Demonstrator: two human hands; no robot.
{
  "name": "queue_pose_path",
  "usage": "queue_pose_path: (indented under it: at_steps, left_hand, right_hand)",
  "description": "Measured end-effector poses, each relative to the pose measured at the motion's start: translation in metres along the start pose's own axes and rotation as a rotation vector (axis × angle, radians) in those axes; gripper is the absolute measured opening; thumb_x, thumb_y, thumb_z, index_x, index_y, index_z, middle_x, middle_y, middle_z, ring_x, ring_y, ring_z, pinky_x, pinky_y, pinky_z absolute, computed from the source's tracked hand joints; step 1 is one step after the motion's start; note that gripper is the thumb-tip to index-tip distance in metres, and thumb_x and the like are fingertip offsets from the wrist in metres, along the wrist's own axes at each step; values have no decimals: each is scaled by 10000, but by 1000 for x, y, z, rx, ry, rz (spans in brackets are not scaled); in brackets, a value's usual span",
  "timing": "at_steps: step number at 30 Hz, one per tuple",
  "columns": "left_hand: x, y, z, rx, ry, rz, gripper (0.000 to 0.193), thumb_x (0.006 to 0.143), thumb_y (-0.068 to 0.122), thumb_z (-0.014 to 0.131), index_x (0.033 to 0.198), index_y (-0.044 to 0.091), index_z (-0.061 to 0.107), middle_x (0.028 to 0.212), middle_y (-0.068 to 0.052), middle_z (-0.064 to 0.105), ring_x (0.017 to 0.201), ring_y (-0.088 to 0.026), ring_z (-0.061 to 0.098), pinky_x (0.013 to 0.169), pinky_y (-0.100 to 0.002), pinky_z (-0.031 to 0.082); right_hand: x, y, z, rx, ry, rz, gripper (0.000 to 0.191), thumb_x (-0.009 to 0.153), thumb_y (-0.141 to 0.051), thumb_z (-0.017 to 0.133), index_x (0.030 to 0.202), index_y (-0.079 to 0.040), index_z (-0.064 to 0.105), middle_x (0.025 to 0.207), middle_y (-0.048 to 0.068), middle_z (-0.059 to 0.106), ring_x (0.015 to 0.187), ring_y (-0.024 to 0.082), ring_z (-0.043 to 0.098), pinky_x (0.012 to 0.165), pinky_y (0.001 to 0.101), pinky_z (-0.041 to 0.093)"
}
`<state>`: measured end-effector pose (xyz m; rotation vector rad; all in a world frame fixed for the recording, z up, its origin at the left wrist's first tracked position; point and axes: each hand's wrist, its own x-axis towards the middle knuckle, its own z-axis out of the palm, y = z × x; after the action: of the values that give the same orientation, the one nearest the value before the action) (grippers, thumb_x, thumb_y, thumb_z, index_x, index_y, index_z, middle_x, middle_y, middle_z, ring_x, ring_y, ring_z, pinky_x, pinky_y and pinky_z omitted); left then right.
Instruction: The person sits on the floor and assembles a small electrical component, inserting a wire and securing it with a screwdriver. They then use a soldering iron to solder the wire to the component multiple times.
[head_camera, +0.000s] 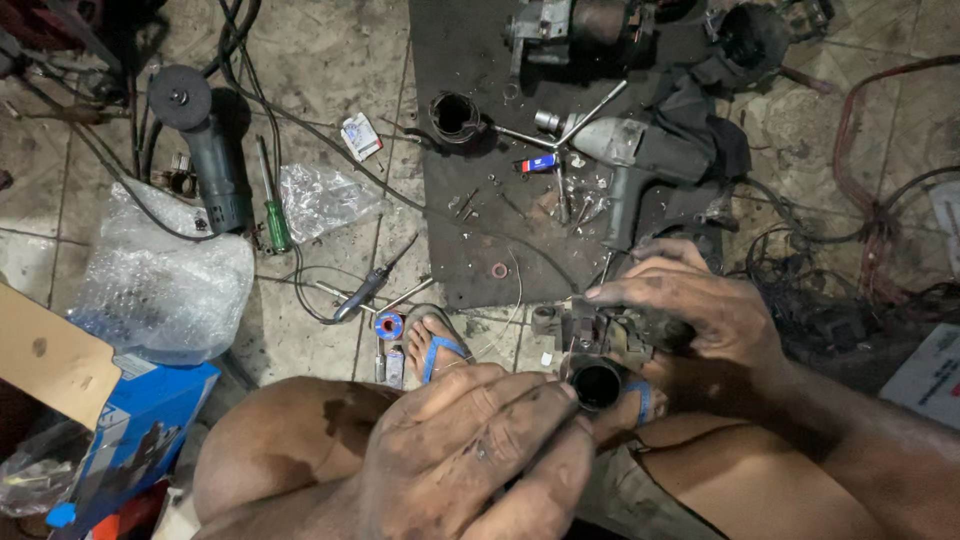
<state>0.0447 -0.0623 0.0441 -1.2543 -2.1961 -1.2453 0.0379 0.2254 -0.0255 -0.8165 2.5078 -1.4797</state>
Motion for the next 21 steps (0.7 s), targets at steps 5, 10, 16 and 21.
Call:
queue_pose_path:
  at_steps: [5, 10, 16, 21]
  left_hand:
    - [-5, 2, 5, -108, -11, -173, 181, 871, 33, 705, 1032, -50, 697, 1032, -197, 729, 983, -318, 767, 810, -421, 663]
    - [-3, -1, 5, -47, 26, 13, 112, 898, 30, 722, 1001, 6, 684, 1001, -179, 712, 964, -310, 764, 801, -423, 648]
    - [5, 1, 6, 2, 52, 14, 126, 909, 26, 747, 1007, 13, 668, 961, -160, 699, 933, -281, 759, 781, -386, 643]
    - [7, 2, 4, 11, 29, 3, 134, 921, 33, 758, 1015, 10, 664, 987, -167, 705, 955, -281, 766, 804, -393, 655]
  right_hand:
    - [1, 1, -1, -31, -28, 41, 489, 866, -386, 780, 1243, -85, 700, 1181, 62, 777, 1118, 199, 741, 1136, 453, 449]
    - [1, 0, -3, -28, -30, 12, 503, 860, -396, 775, 1241, -77, 692, 1179, 65, 768, 1102, 201, 739, 1129, 451, 441]
    - [0, 0, -1, -23, -23, 2, 505, 824, -363, 799, 1232, -84, 697, 1169, 55, 774, 1089, 191, 746, 1144, 464, 438]
    - [0, 0, 0, -31, -24, -9, 500, 828, -355, 817, 1224, -77, 694, 1178, 62, 772, 1098, 189, 746, 1158, 481, 431]
